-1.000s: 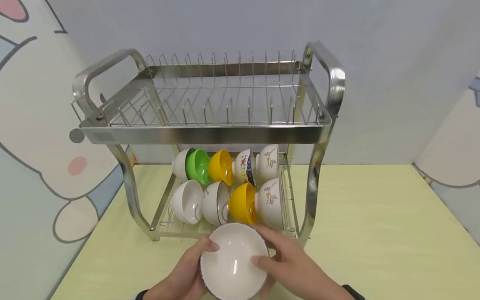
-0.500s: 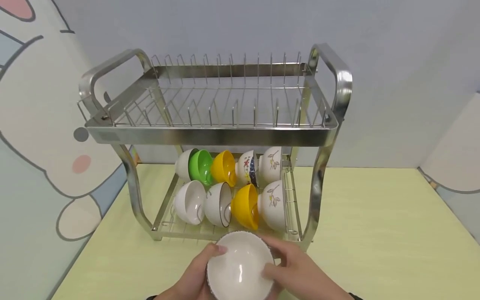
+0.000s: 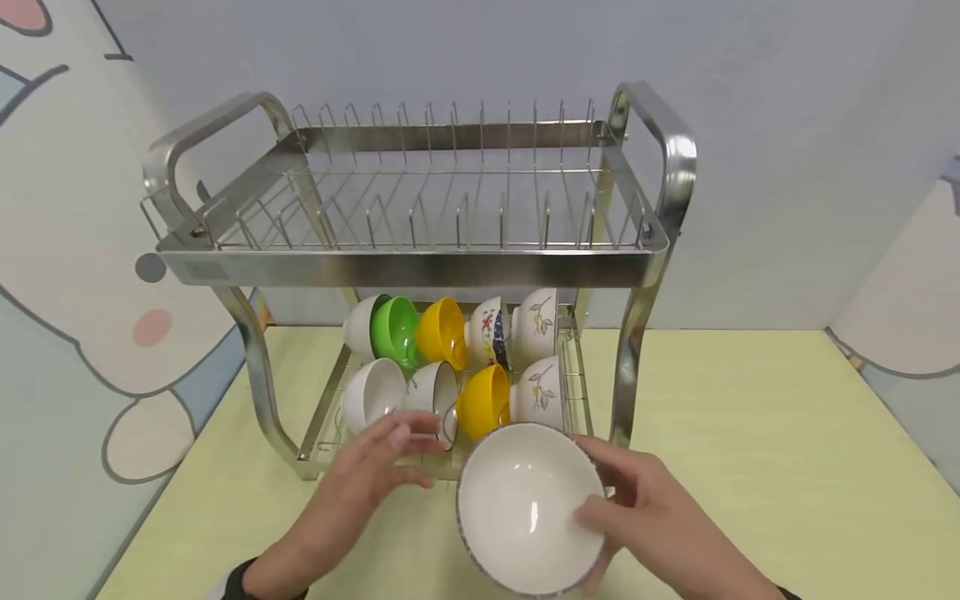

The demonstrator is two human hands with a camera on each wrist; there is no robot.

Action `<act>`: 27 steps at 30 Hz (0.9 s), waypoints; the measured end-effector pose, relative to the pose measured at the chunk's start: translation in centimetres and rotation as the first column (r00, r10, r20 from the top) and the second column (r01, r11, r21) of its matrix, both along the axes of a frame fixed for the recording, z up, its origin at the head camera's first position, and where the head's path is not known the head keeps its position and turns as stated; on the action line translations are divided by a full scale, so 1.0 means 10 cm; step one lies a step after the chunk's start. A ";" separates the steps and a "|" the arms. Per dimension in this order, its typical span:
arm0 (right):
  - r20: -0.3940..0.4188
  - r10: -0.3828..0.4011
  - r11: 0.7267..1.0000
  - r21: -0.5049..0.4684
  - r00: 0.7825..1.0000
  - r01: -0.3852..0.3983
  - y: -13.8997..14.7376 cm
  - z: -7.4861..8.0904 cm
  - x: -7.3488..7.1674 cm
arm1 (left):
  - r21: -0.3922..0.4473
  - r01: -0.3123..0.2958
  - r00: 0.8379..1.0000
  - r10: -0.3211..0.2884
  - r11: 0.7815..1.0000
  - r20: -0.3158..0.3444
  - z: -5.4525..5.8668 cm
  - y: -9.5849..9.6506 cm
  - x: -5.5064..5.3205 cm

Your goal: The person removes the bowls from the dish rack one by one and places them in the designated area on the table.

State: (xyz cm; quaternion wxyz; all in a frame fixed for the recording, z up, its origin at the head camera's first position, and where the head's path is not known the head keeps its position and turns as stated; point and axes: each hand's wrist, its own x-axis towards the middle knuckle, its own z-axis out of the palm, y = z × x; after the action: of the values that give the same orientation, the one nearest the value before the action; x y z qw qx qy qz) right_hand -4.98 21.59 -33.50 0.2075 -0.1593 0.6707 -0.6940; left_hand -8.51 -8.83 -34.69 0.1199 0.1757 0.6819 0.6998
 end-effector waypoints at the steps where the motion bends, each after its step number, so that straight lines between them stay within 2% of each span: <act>1: -0.003 0.002 1.000 -0.013 1.000 -0.002 0.07 0.02 0.00 | -0.050 -0.059 0.997 0.057 0.997 -0.049 0.02 -0.05 -0.05; 2: -0.013 0.003 1.000 -0.028 1.000 -0.003 0.14 0.05 0.01 | -0.099 -0.115 0.989 0.105 0.988 -0.106 0.03 -0.11 -0.09; 3: -0.026 -0.001 0.999 -0.040 1.000 0.000 0.21 0.07 0.02 | -0.142 -0.168 0.974 0.143 0.975 -0.176 0.03 -0.16 -0.14; 4: -0.032 -0.004 0.998 -0.058 0.999 0.002 0.28 0.09 0.02 | -0.178 -0.225 0.950 0.175 0.958 -0.258 0.02 -0.22 -0.19; 5: -0.055 -0.007 0.997 -0.081 0.998 0.003 0.35 0.11 0.03 | -0.210 -0.281 0.920 0.201 0.936 -0.338 0.00 -0.27 -0.24; 6: -0.073 -0.021 0.996 -0.091 0.997 0.015 0.43 0.12 0.04 | -0.235 -0.337 0.882 0.219 0.912 -0.417 -0.01 -0.32 -0.29; 9: -0.115 -0.099 0.991 -0.103 0.988 0.087 0.65 0.15 0.05 | -0.299 -0.500 0.758 0.243 0.813 -0.606 -0.09 -0.44 -0.43; 10: -0.124 -0.131 0.987 -0.110 0.984 0.118 0.73 0.15 0.05 | -0.313 -0.536 0.732 0.246 0.784 -0.636 -0.11 -0.47 -0.47; 11: -0.137 -0.160 0.982 -0.124 0.978 0.144 0.82 0.14 0.05 | -0.326 -0.559 0.717 0.248 0.762 -0.651 -0.13 -0.49 -0.51; 12: -0.136 -0.201 0.975 -0.127 0.970 0.184 0.90 0.13 0.05 | -0.339 -0.570 0.717 0.251 0.749 -0.650 -0.16 -0.51 -0.53; 13: -0.139 -0.235 0.966 -0.142 0.962 0.215 0.98 0.11 0.04 | -0.355 -0.572 0.726 0.255 0.739 -0.639 -0.19 -0.53 -0.56; 16: -0.110 -0.333 0.935 -0.165 0.936 0.313 1.20 0.07 0.01 | -0.412 -0.564 0.767 0.268 0.716 -0.583 -0.28 -0.56 -0.62; 21: -0.025 -0.390 0.913 -0.137 0.920 0.384 1.53 0.03 -0.10 | -0.518 -0.543 0.820 0.284 0.661 -0.496 -0.42 -0.61 -0.72; 23: -0.002 -0.395 0.906 -0.169 0.918 0.389 1.64 -0.01 -0.15 | -0.535 -0.525 0.837 0.287 0.662 -0.465 -0.47 -0.63 -0.76; 27: 0.025 -0.367 0.876 -0.328 0.930 0.354 1.79 -0.10 -0.27 | -0.543 -0.493 0.862 0.298 0.680 -0.410 -0.53 -0.66 -0.82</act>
State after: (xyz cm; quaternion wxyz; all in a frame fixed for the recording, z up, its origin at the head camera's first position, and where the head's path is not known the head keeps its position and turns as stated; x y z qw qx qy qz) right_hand -7.71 39.44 -34.53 0.0326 -0.0768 0.5680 -0.8188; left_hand -16.75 -15.42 -40.04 -0.0847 0.0717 0.9074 0.4053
